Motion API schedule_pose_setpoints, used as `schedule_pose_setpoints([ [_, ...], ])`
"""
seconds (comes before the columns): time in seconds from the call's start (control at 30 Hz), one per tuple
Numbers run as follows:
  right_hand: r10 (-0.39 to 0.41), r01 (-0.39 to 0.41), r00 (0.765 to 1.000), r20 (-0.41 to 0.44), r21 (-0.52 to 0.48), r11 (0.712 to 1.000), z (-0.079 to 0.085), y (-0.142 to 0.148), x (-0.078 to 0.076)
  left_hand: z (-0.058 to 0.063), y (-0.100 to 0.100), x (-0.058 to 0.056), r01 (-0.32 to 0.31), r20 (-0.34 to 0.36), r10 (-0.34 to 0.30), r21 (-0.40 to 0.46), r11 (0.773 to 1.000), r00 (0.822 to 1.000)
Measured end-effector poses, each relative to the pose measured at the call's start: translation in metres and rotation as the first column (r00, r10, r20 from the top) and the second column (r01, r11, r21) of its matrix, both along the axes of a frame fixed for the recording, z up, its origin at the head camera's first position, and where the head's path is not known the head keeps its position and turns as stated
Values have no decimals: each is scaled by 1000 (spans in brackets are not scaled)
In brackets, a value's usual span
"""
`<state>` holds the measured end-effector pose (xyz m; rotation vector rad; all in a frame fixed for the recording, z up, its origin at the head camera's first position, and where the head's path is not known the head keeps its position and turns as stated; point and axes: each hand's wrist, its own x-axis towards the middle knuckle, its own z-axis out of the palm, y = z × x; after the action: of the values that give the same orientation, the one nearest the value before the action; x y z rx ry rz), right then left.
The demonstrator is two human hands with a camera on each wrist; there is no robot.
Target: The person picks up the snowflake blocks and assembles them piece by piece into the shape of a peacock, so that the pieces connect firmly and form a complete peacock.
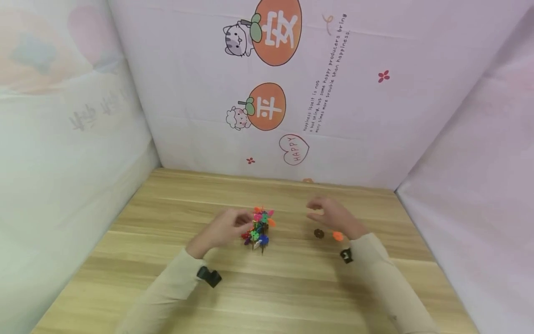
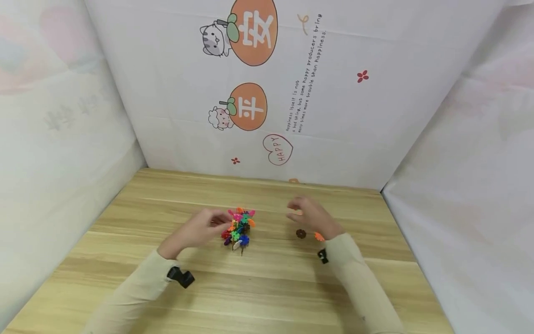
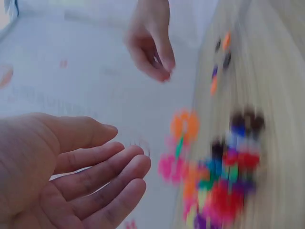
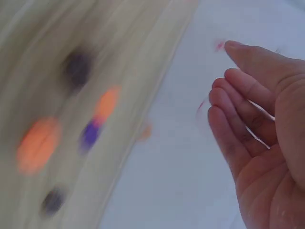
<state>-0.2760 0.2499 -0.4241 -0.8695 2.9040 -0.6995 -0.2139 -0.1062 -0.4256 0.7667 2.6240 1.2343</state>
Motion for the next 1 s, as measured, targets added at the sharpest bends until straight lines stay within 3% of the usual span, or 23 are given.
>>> schedule_pose_setpoints([
  [0.1,-67,67,998,10,31,997,-10,42,5,3,46,6,118,-32,-119,-31,993,992],
  [0.2,-130,128,991,43,55,990,-23,72,12,-4,96,6,166,-10,-168,-106,980,986],
  [0.33,-156,154,986,56,32,988,-45,92,19,-25,156,-7,162,-46,-178,-243,956,983],
  [0.47,-146,146,987,63,6,989,-61,100,24,-46,197,-26,100,-137,-154,-336,937,979],
  [0.63,-131,131,990,57,9,991,-67,103,23,-58,220,-44,1,-178,-74,-381,925,981],
  [0.8,-111,112,991,71,-7,994,-65,102,21,-68,230,-55,-55,-245,-59,-432,900,968],
  [0.87,-117,119,989,96,-15,993,-63,101,22,-71,232,-58,-58,-258,-60,-426,903,964],
  [1.0,-160,165,977,140,-22,986,-60,96,22,-76,229,-63,-31,-240,-56,-343,939,969],
])
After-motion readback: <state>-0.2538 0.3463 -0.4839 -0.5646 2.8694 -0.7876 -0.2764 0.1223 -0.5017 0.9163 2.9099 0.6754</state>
